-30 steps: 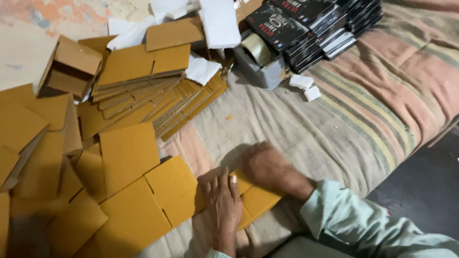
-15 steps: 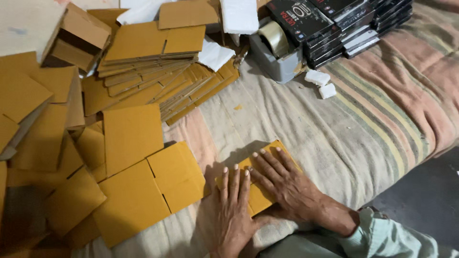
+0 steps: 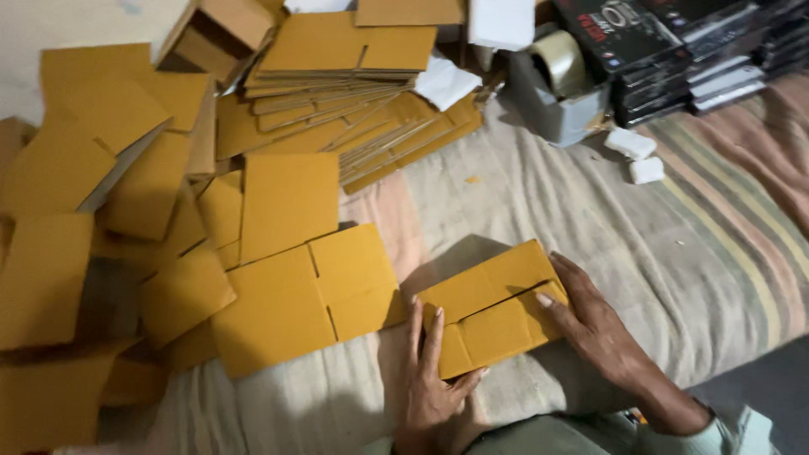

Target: The person folds flat pre-cut cardboard pieces into small boxes on a bed, pressing the creases flat with both hands, opening the folded box, and setting it with a pile of finished boxes. They repeat the folding cycle with additional flat pieces.

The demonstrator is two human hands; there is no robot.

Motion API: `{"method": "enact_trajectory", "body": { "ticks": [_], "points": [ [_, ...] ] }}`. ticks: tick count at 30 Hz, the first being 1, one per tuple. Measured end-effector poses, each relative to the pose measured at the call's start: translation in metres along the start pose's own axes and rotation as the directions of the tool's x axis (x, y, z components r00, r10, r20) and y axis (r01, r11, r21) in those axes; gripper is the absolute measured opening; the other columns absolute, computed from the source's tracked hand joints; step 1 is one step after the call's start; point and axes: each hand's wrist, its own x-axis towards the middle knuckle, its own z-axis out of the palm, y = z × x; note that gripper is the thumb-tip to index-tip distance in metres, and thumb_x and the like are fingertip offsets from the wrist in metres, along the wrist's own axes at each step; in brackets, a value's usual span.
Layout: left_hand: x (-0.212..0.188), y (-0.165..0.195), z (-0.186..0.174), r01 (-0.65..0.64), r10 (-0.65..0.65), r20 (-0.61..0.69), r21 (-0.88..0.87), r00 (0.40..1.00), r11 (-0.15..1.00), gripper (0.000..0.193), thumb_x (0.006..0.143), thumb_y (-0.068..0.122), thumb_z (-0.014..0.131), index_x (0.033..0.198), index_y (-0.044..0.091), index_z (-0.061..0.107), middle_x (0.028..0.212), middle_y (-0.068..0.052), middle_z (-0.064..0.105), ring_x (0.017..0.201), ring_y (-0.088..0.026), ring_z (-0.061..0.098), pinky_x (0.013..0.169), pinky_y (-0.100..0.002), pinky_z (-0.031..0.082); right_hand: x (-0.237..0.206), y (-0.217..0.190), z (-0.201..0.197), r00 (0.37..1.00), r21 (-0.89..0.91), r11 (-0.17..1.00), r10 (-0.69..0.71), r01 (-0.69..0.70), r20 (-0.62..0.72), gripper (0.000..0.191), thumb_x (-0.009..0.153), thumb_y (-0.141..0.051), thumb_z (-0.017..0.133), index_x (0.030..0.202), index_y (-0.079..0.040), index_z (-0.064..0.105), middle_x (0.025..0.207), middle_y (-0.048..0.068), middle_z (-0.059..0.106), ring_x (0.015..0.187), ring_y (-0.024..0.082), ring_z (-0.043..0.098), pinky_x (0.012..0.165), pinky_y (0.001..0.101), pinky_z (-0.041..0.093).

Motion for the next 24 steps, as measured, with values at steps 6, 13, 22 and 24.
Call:
{"method": "enact_trajectory", "body": {
  "ticks": [6,13,22,24],
  "points": [
    [-0.011,-0.010,-0.006,0.000,-0.002,-0.292,-0.007,0.956,1.000,0.058,0.103,0.017,0.045,0.160,0.005,0.043,0.170,-0.021,0.039,0.158,-0.044,0.041,0.128,-0.052,0.035,-0.009,-0.017,-0.001,0.932,0.496,0.795,0.353,-0.348,0.088,0.077,0.092,-0.033,0.063,0.162,-0.023,0.034,0.149,0.007,0.058,0.134,0.025,0.054,0.102,0.0402,0.045],
    [-0.005,-0.054,-0.039,0.245,0.069,-0.793,0.268,0.605,0.932,0.058,0.100,0.025,0.064,0.153,0.009,0.047,0.156,-0.020,0.038,0.145,-0.041,0.042,0.118,-0.053,0.042,0.028,-0.062,0.056,0.999,0.720,0.693,0.040,-0.014,-0.020,0.074,0.101,-0.030,0.064,0.168,-0.015,0.037,0.143,0.027,0.062,0.120,0.049,0.058,0.084,0.0563,0.049],
    [-0.001,-0.129,-0.144,0.765,0.043,-0.815,0.560,0.578,0.319,0.076,0.103,0.063,0.066,0.134,-0.006,0.061,0.112,-0.027,0.066,0.098,-0.047,0.061,0.084,-0.057,0.050,-0.052,-0.132,0.179,0.547,0.532,0.599,-0.790,0.598,0.276,0.080,0.098,-0.035,0.068,0.159,0.003,0.033,0.147,0.035,0.048,0.130,0.051,0.046,0.103,0.0535,0.040],
    [0.004,-0.126,-0.143,0.770,0.000,-0.826,0.525,0.563,0.363,0.076,0.100,0.065,0.067,0.123,-0.007,0.062,0.103,-0.027,0.064,0.093,-0.048,0.061,0.081,-0.059,0.048,-0.023,-0.110,0.163,0.591,0.441,0.583,-0.795,0.682,0.136,0.083,0.097,-0.036,0.069,0.157,0.007,0.031,0.148,0.036,0.045,0.132,0.051,0.044,0.107,0.0529,0.038]
  ]
}}
